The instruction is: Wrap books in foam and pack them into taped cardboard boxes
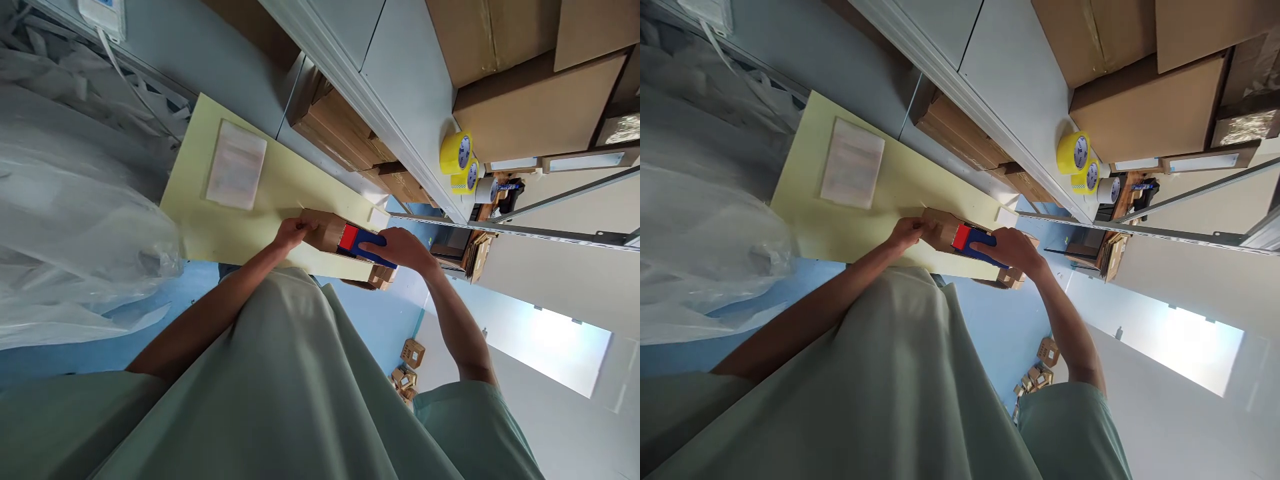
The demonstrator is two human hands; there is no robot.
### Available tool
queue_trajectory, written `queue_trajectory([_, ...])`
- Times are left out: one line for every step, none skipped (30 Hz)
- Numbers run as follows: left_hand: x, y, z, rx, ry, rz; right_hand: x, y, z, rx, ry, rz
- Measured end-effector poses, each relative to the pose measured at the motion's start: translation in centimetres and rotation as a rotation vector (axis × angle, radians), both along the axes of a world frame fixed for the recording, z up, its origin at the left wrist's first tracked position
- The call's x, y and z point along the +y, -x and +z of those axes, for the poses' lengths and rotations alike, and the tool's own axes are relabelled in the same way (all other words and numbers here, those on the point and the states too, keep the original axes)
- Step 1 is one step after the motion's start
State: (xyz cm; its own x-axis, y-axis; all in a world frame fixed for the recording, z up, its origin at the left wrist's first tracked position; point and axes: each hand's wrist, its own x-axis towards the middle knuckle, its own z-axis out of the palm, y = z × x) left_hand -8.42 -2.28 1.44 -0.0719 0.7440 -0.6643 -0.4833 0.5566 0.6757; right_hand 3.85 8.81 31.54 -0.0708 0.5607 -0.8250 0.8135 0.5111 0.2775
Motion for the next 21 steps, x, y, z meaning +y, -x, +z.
queue_trajectory([0.0,-0.3,-0.2,0.007,-0.009,-0.006,0.0,0.0,0.0,0.000,0.004,0.000])
queue_trajectory([-0.1,-0.5,-0.4,0.015,-0.025,-0.008,0.0,0.0,-0.1,-0.003,0.005,-0.002])
queue_trajectory([-0.2,-0.8,-0.5,0.027,-0.044,-0.003,0.0,0.1,0.0,-0.008,0.004,-0.003])
queue_trajectory([-0.4,-1.1,-0.6,0.045,-0.063,0.006,-0.1,0.2,0.0,-0.014,0.001,-0.002])
queue_trajectory([-0.6,-1.4,-0.8,0.070,-0.084,0.016,-0.2,0.3,0.1,-0.017,-0.002,0.002])
queue_trajectory([-0.7,-1.7,-0.9,0.101,-0.105,0.026,-0.3,0.4,0.2,-0.019,-0.005,0.008])
queue_trajectory([-0.9,-2.0,-1.2,0.141,-0.125,0.032,-0.4,0.6,0.3,-0.018,-0.006,0.016])
queue_trajectory([-1.0,-2.3,-1.4,0.188,-0.140,0.034,-0.5,0.7,0.3,-0.018,-0.007,0.026])
queue_trajectory([-1.0,-2.5,-1.8,0.239,-0.147,0.038,-0.6,0.9,0.4,-0.019,-0.007,0.037])
queue_trajectory([-1.1,-2.7,-2.1,0.286,-0.149,0.044,-0.7,1.0,0.4,-0.024,-0.006,0.046])
queue_trajectory([-1.2,-2.8,-2.5,0.325,-0.149,0.052,-0.7,1.1,0.5,-0.031,-0.006,0.053])
queue_trajectory([-1.3,-2.9,-2.7,0.351,-0.152,0.061,-0.8,1.2,0.5,-0.040,-0.007,0.058])
queue_trajectory([-1.5,-3.0,-2.8,0.363,-0.165,0.070,-0.8,1.2,0.5,-0.048,-0.010,0.061])
queue_trajectory([-1.9,-3.0,-2.8,0.362,-0.196,0.075,-0.9,1.2,0.5,-0.054,-0.014,0.062])
queue_trajectory([-2.3,-3.0,-2.4,0.356,-0.250,0.071,-0.9,1.1,0.5,-0.056,-0.019,0.061])
queue_trajectory([-2.9,-3.0,-1.8,0.350,-0.321,0.062,-0.9,1.1,0.6,-0.052,-0.024,0.060])
queue_trajectory([-3.5,-3.0,-1.0,0.347,-0.399,0.049,-1.0,1.1,0.6,-0.046,-0.029,0.058])
queue_trajectory([-4.1,-3.1,0.0,0.348,-0.476,0.027,-1.0,1.1,0.7,-0.038,-0.030,0.054])
queue_trajectory([-4.6,-3.2,1.0,0.355,-0.540,0.002,-1.0,1.2,0.8,-0.032,-0.031,0.048])
queue_trajectory([-5.0,-3.4,2.0,0.370,-0.580,-0.027,-1.0,1.3,0.8,-0.027,-0.030,0.041])
queue_trajectory([-5.2,-3.6,2.9,0.393,-0.601,-0.052,-1.1,1.4,0.9,-0.026,-0.029,0.033])
